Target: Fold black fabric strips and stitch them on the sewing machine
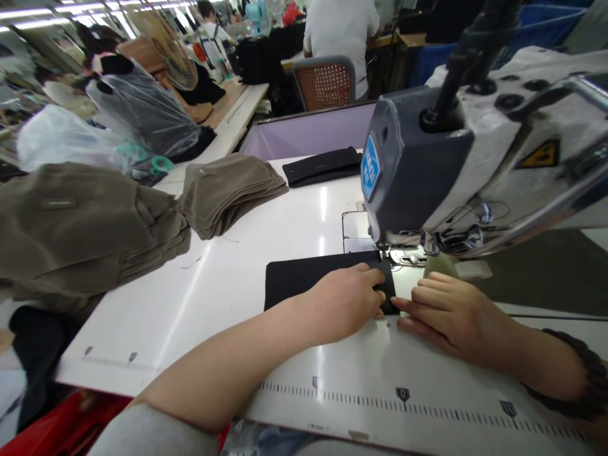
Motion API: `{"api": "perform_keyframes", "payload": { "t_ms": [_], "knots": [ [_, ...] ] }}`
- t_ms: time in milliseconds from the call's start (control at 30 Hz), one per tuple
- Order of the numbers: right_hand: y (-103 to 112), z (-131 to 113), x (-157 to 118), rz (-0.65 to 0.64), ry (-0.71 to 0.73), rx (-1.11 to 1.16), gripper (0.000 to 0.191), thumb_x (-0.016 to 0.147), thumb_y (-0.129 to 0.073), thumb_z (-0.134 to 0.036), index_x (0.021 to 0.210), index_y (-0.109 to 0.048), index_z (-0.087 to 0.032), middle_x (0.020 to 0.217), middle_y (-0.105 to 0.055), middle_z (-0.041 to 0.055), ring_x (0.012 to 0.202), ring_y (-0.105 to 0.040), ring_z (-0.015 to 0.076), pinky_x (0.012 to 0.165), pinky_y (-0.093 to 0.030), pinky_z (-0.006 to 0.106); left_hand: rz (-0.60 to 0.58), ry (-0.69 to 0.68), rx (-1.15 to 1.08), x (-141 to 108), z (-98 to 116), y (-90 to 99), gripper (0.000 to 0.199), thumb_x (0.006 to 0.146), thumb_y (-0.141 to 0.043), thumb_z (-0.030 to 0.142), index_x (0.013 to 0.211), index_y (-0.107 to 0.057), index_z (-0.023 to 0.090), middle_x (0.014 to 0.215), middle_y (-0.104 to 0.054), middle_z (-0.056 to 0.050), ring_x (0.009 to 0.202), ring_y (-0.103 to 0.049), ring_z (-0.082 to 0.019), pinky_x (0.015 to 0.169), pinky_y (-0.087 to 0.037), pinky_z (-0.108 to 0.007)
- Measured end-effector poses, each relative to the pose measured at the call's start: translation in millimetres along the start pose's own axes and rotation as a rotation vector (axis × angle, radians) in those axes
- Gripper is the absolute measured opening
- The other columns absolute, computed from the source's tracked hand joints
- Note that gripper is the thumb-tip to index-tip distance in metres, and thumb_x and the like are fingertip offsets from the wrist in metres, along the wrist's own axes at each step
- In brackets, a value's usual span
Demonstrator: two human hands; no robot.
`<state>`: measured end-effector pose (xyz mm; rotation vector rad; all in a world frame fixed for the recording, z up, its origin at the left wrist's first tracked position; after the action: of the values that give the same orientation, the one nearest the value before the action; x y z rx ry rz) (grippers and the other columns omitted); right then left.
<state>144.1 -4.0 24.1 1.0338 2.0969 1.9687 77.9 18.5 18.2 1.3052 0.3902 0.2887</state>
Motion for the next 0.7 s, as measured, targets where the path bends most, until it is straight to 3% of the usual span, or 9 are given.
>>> {"api": "perform_keyframes", "payload": {
  "t_ms": [133,267,567,700],
  "knots": [
    [2,-7,2,0.006,0.030,-0.002,0.025,0.089,-0.041,-0.024,0.079,-0.062,-0.014,0.059,-0.050,0.0004,0.056,-0.044,0.0115,0.055,-0.033,0.029,-0.060,-0.078,-0.006,-1,11,0.9,0.019,0.087,-0.044,0.016,0.081,-0.062,0.012,0.092,-0.060,-0.008,0.088,-0.054,-0.017,0.078,-0.045,-0.027],
    [0,-6,2,-0.004,0.013,-0.022,0.025,0.089,-0.041,-0.024,0.081,-0.062,-0.014,0.059,-0.050,0.0002,0.056,-0.044,0.0113,0.056,-0.033,0.029,-0.084,-0.050,-0.011,-2,11,0.0,0.017,0.086,-0.045,0.014,0.085,-0.062,0.011,0.096,-0.061,-0.009,0.093,-0.055,-0.019,0.078,-0.047,-0.027],
    [-7,10,1,-0.026,-0.101,-0.101,0.025,0.088,-0.043,-0.027,0.090,-0.064,-0.012,0.061,-0.054,0.0026,0.057,-0.045,0.0130,0.056,-0.033,0.029,0.085,0.010,-0.020,1,-8,1.4,0.022,0.089,-0.039,0.013,0.091,-0.061,0.008,0.110,-0.059,-0.014,0.102,-0.056,-0.020,0.085,-0.048,-0.031],
    [-8,18,1,-0.034,-0.182,-0.121,0.026,0.088,-0.042,-0.028,0.094,-0.063,-0.013,0.066,-0.057,0.0042,0.061,-0.050,0.0145,0.060,-0.035,0.029,0.135,0.010,0.002,3,-16,1.4,0.016,0.085,-0.048,0.014,0.094,-0.060,0.007,0.111,-0.058,-0.014,0.104,-0.055,-0.019,0.089,-0.046,-0.030]
  ]
}}
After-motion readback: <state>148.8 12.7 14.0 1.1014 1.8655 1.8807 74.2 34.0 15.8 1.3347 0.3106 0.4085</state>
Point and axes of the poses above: each hand's wrist, its own x-axis towards the middle knuckle, its own y-axis out of the back of the hand, z = x × y, the point moved 8 cm from there along x, towards the middle knuckle
